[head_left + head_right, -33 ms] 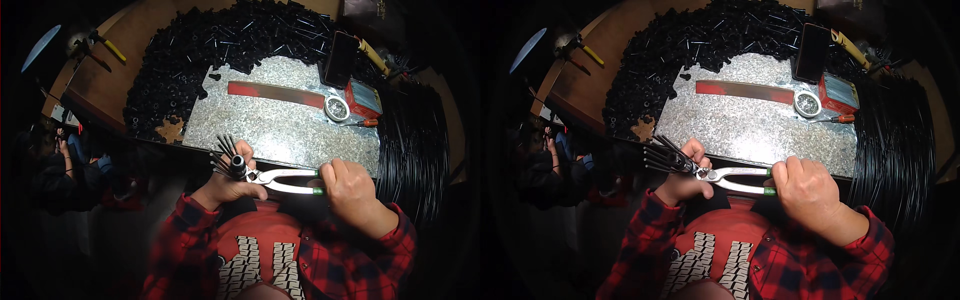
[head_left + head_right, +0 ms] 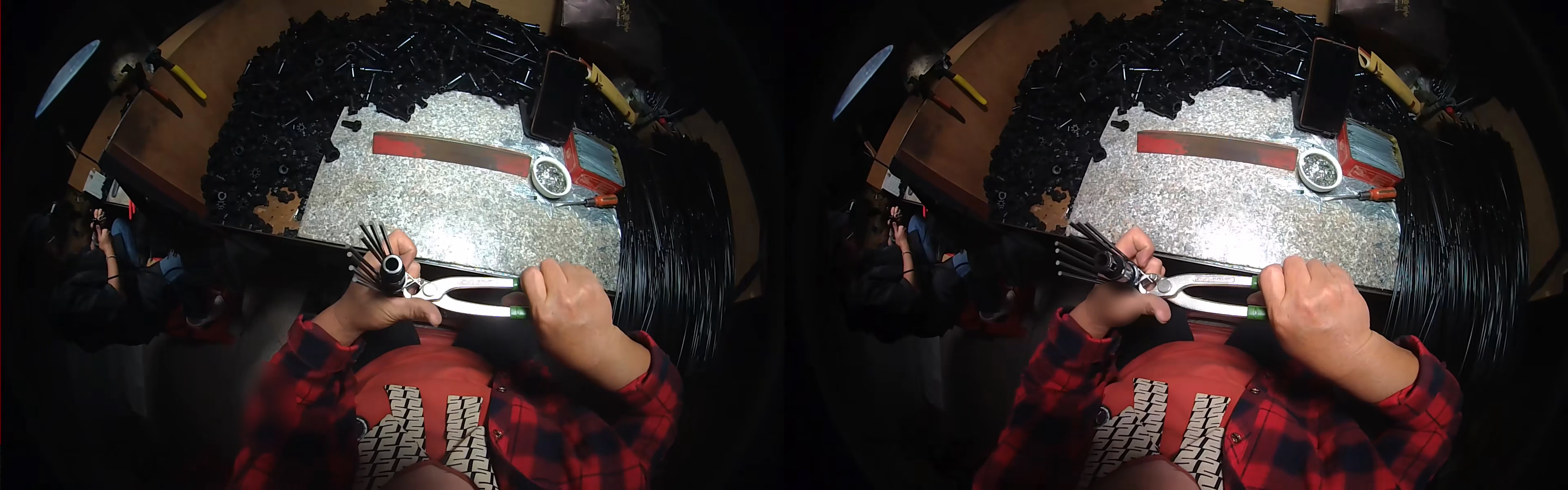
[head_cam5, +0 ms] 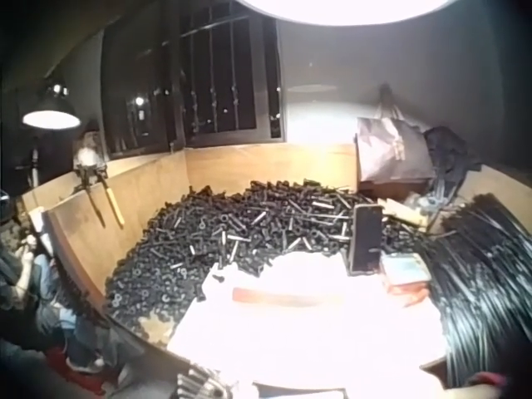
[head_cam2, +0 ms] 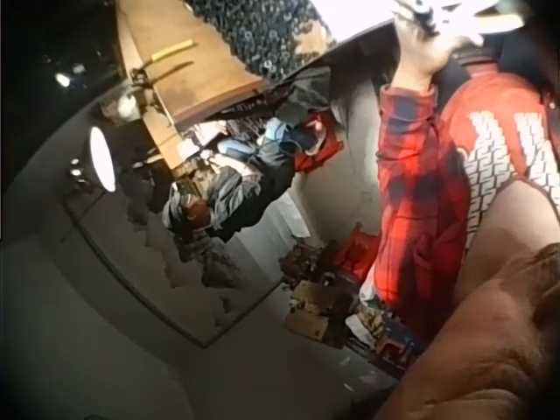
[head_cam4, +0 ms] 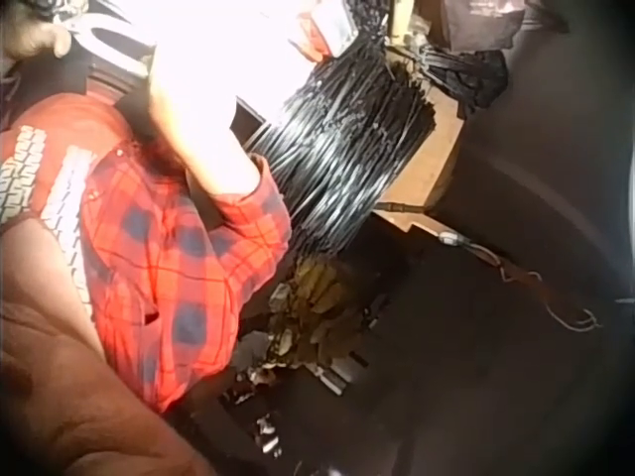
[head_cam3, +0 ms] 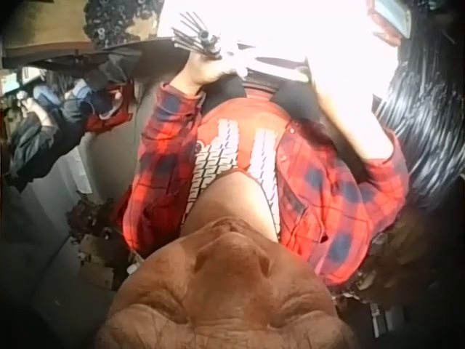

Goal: The recorder is grouping multiple wires together and inserting them into a connector housing at a workbench.

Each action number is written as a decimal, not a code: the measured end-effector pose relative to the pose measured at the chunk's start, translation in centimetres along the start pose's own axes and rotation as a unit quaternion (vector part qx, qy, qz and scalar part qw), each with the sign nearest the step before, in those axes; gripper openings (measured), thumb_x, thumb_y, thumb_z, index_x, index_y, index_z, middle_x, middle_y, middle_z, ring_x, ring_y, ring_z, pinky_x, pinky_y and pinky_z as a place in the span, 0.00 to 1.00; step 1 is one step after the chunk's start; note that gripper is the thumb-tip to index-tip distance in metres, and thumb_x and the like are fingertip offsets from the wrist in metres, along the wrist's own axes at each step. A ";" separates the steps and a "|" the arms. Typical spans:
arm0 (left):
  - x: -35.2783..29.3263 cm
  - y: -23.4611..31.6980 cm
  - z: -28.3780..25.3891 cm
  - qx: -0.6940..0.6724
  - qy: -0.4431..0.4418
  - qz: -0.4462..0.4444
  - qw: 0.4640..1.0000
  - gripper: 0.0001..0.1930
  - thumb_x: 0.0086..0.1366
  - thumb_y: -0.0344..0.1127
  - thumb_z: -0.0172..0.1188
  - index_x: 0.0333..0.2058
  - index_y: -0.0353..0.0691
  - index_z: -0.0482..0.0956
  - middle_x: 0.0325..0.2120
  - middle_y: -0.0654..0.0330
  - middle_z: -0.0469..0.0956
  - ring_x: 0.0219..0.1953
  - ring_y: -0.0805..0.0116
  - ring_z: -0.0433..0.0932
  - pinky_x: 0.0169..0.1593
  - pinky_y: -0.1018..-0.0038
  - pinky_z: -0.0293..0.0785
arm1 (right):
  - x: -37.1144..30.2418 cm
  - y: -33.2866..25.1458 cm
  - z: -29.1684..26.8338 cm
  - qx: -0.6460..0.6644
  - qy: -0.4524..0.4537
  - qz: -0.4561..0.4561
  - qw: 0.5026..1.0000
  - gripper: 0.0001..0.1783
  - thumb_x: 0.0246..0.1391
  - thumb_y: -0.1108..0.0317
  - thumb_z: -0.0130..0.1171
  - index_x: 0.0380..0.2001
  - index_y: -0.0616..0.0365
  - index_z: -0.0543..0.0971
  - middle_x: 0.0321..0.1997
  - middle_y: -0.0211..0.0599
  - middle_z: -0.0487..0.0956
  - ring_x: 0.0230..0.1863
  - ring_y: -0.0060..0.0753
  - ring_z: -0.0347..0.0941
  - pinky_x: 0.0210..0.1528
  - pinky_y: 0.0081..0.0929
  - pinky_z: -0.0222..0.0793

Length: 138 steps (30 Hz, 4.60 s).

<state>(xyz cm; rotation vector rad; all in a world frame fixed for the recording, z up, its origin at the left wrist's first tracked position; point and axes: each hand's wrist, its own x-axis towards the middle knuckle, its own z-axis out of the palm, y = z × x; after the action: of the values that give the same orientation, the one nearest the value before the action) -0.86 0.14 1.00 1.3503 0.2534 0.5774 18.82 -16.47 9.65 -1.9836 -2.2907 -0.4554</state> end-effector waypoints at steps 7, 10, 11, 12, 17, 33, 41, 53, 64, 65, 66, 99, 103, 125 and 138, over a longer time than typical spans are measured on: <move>-0.2 -0.6 -0.1 -0.026 0.022 -0.012 0.999 0.36 0.35 0.52 0.78 0.29 0.48 0.55 0.16 0.74 0.57 0.19 0.83 0.54 0.24 0.83 0.51 | -0.3 -0.3 1.6 0.081 -0.087 0.037 0.992 0.13 0.47 0.63 0.58 0.25 0.59 0.67 0.21 0.40 0.69 0.21 0.41 0.71 0.23 0.34 0.67; -0.6 0.1 0.0 -0.063 0.034 0.008 0.997 0.39 0.34 0.67 0.69 0.30 0.47 0.56 0.15 0.73 0.58 0.18 0.83 0.55 0.24 0.83 0.53 | -0.2 -0.6 2.3 0.194 -0.098 0.044 0.975 0.16 0.48 0.61 0.61 0.28 0.60 0.67 0.22 0.43 0.71 0.23 0.46 0.73 0.25 0.37 0.68; -0.7 0.2 -0.1 -0.078 0.050 0.021 0.995 0.41 0.33 0.73 0.64 0.30 0.47 0.56 0.14 0.72 0.59 0.17 0.83 0.56 0.24 0.82 0.53 | -0.1 -0.6 2.5 0.272 -0.086 0.042 0.957 0.17 0.48 0.60 0.62 0.30 0.61 0.68 0.22 0.45 0.73 0.24 0.48 0.73 0.26 0.39 0.68; -0.9 0.2 -0.4 -0.064 0.056 0.038 0.996 0.40 0.35 0.74 0.62 0.31 0.44 0.59 0.17 0.71 0.60 0.19 0.82 0.59 0.24 0.84 0.57 | 0.0 -0.6 2.4 0.273 -0.085 0.042 0.957 0.17 0.48 0.60 0.62 0.30 0.61 0.68 0.22 0.45 0.73 0.24 0.48 0.73 0.26 0.39 0.68; -0.9 1.9 -1.8 -0.098 0.044 0.103 0.989 0.31 0.47 0.63 0.64 0.30 0.43 0.62 0.14 0.69 0.63 0.15 0.80 0.60 0.23 0.80 0.60 | -0.8 -0.7 2.8 0.464 -0.090 0.157 0.867 0.18 0.49 0.65 0.64 0.36 0.59 0.67 0.21 0.41 0.70 0.21 0.41 0.69 0.26 0.33 0.63; -1.4 2.3 -0.7 -0.163 0.035 0.040 0.985 0.29 0.42 0.54 0.72 0.25 0.44 0.62 0.14 0.71 0.62 0.16 0.80 0.61 0.23 0.80 0.60 | 0.1 1.2 0.3 0.345 0.105 0.054 0.931 0.16 0.39 0.80 0.63 0.25 0.57 0.64 0.27 0.41 0.69 0.24 0.41 0.68 0.27 0.29 0.63; -1.5 2.2 0.0 -0.123 0.054 0.018 0.991 0.30 0.38 0.47 0.77 0.27 0.44 0.61 0.16 0.70 0.65 0.17 0.82 0.62 0.22 0.83 0.56 | 1.6 -0.3 0.4 -0.082 0.238 0.030 0.967 0.16 0.50 0.61 0.62 0.36 0.60 0.71 0.50 0.45 0.71 0.54 0.46 0.68 0.63 0.56 0.53; -1.3 0.7 -0.3 -0.020 0.120 0.021 0.992 0.31 0.35 0.49 0.77 0.30 0.40 0.67 0.23 0.67 0.75 0.25 0.80 0.73 0.30 0.84 0.69 | 1.6 -0.9 0.8 -0.108 0.264 -0.014 0.958 0.14 0.48 0.62 0.64 0.24 0.54 0.69 0.42 0.39 0.73 0.43 0.40 0.70 0.48 0.42 0.63; -2.3 -0.2 -1.1 -0.050 0.120 0.085 0.988 0.33 0.30 0.50 0.79 0.31 0.40 0.68 0.26 0.67 0.69 0.28 0.79 0.70 0.31 0.82 0.68 | 0.7 -0.5 0.1 0.262 0.071 0.003 0.962 0.20 0.32 0.68 0.70 0.22 0.59 0.67 0.25 0.42 0.70 0.26 0.44 0.67 0.28 0.35 0.64; -2.5 0.2 -0.8 -0.068 0.101 0.074 0.990 0.34 0.30 0.52 0.77 0.31 0.40 0.69 0.26 0.67 0.69 0.28 0.79 0.70 0.31 0.82 0.68 | 0.4 -0.4 0.2 0.263 0.071 0.010 0.962 0.20 0.32 0.68 0.70 0.22 0.59 0.67 0.25 0.42 0.70 0.26 0.44 0.67 0.28 0.35 0.64; -2.8 0.2 -0.9 -0.045 0.095 0.081 0.991 0.34 0.29 0.54 0.76 0.31 0.40 0.69 0.26 0.67 0.69 0.28 0.79 0.71 0.31 0.81 0.68 | 0.1 -0.3 0.3 0.343 0.017 0.020 0.939 0.20 0.35 0.66 0.71 0.23 0.59 0.67 0.23 0.42 0.69 0.24 0.44 0.68 0.26 0.35 0.64; -1.7 1.6 -1.3 0.065 0.041 0.052 0.996 0.38 0.27 0.59 0.72 0.33 0.33 0.80 0.27 0.61 0.79 0.27 0.75 0.76 0.31 0.82 0.69 | -2.1 -2.2 1.0 0.359 0.028 0.025 0.932 0.26 0.45 0.63 0.67 0.40 0.67 0.67 0.37 0.50 0.72 0.34 0.47 0.73 0.34 0.36 0.70; -1.5 2.5 -1.5 0.010 -0.019 -0.008 1.000 0.39 0.26 0.59 0.72 0.35 0.34 0.80 0.28 0.63 0.79 0.28 0.76 0.75 0.32 0.83 0.68 | -1.9 -1.0 1.7 0.262 0.065 -0.022 0.963 0.17 0.51 0.68 0.61 0.40 0.68 0.70 0.37 0.49 0.76 0.34 0.42 0.75 0.35 0.32 0.72; -1.5 0.6 -0.2 -0.004 -0.029 0.004 1.000 0.42 0.30 0.52 0.75 0.43 0.32 0.70 0.22 0.68 0.71 0.24 0.84 0.68 0.26 0.86 0.61 | 0.2 -1.1 2.4 0.464 -0.212 0.018 0.860 0.29 0.40 0.81 0.52 0.51 0.66 0.62 0.47 0.53 0.68 0.50 0.56 0.66 0.51 0.42 0.64; -1.5 0.4 0.3 -0.075 0.056 0.001 0.996 0.41 0.36 0.53 0.74 0.44 0.31 0.69 0.18 0.72 0.68 0.21 0.84 0.66 0.26 0.86 0.61 | 0.7 -3.0 6.4 0.441 -0.143 0.113 0.879 0.21 0.48 0.57 0.65 0.29 0.62 0.68 0.20 0.52 0.75 0.25 0.58 0.74 0.25 0.41 0.69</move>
<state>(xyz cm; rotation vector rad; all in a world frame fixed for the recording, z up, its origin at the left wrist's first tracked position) -2.10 -0.85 1.24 1.1750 0.2950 0.6617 16.59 -14.40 3.23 -1.8087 -1.8020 0.8133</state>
